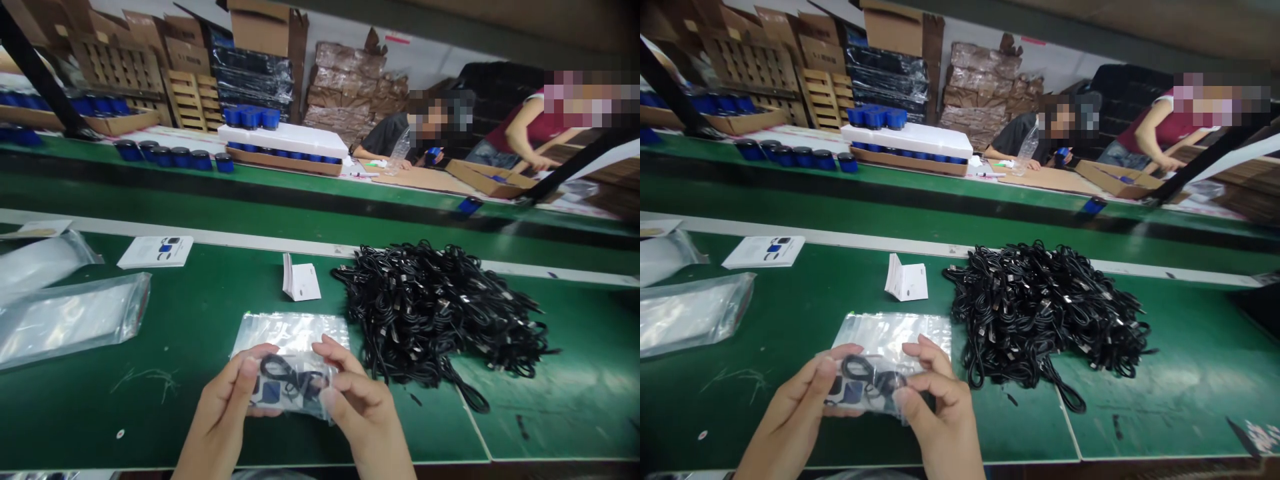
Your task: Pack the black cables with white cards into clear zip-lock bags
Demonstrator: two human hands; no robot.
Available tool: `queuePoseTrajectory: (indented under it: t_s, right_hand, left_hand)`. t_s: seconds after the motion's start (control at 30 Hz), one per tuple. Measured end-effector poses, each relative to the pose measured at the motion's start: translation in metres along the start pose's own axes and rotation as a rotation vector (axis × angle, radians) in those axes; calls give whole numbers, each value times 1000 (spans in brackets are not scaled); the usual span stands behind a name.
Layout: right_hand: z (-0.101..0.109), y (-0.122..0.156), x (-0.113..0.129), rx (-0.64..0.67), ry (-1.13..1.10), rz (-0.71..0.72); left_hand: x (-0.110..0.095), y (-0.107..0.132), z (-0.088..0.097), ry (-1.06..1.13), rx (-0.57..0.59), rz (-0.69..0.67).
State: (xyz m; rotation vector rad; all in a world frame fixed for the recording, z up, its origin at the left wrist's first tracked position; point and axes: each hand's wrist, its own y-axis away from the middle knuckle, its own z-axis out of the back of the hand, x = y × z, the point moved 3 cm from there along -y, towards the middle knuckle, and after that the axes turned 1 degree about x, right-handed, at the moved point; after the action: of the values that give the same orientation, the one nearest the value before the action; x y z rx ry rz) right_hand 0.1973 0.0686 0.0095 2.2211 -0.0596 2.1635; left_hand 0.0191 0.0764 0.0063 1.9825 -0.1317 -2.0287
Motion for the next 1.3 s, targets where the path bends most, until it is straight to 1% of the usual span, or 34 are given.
queuePoseTrajectory:
  t_s: [0.07,0.13,0.2,0.23,0.27,0.3,0.33,0.43,0.47,0.5,0.53,0.6,0.63,0.7,0.77,0.83,0.93,1.0,1.07,1.1,1.13,1.17,1.23,1.27,1.3]
  right_hand:
    - [1,-1,-1,47,-12,-17]
    - [2,-2,-4,107,-84,-108]
    - [3,-2,-6,170,-163,-224]
    - [3,-2,-5,189,-184,-250]
    - [4,-1,-4,198,-184,-234]
    - [4,-1,-2,204,-147,-181]
    - [6,0,2,195,-73,-84]
    - [10,5,11,127,306,298]
    - [10,6,13,110,430,377]
    - [10,7,13,108,528,418]
    - [10,7,13,131,596,421]
    - [9,6,11,222,650,349]
    - [8,5,11,263,644,310]
    - [7,4,12,280,595,274]
    - [6,3,12,229,515,296]
    - [6,2,11,163,441,320]
    - [8,1,7,100,383,282]
    - [8,0,6,134,386,290]
    - [7,1,8,194,411,364]
    - [6,1,9,200,425,403]
    - [7,1,10,177,433,419]
    - [7,1,10,130,430,402]
    - [9,-1,7,36,394,304]
    - [9,-2,5,27,369,254]
    - [9,-3,4,46,338,224]
  left_hand:
    - [2,-1,-2,82,51,68]
    - [2,-1,-2,13,38,44]
    - [0,1,-2,-134,-12,-68]
    - [-3,2,-3,-194,-49,-144]
    - [-5,4,-3,-227,-74,-208]
    - [-7,5,-5,-224,-84,-237]
    - [-7,6,-6,-192,-80,-222]
    - [-6,7,-9,-51,-34,-52]
    - [-5,8,-9,-27,-27,-14]
    - [-5,8,-10,-21,-26,-3]
    - [-5,7,-10,-28,-30,-13]
    - [-6,7,-10,-52,-32,-53]
    - [-6,7,-10,-61,-29,-74]
    - [-6,6,-10,-61,-24,-95]
    - [-7,6,-10,-32,-22,-62]
    - [-9,7,-12,25,-1,-1]
    - [-12,7,-16,120,65,66]
    - [-13,7,-19,159,103,109]
    - [-12,7,-20,178,119,151]
    - [-11,6,-20,182,121,167]
    - [-10,6,-20,183,121,181]
    - [-9,6,-21,185,122,195]
    - [-8,5,-21,195,129,220]
    - [-8,4,-21,205,128,232]
    - [-8,4,-21,217,120,245]
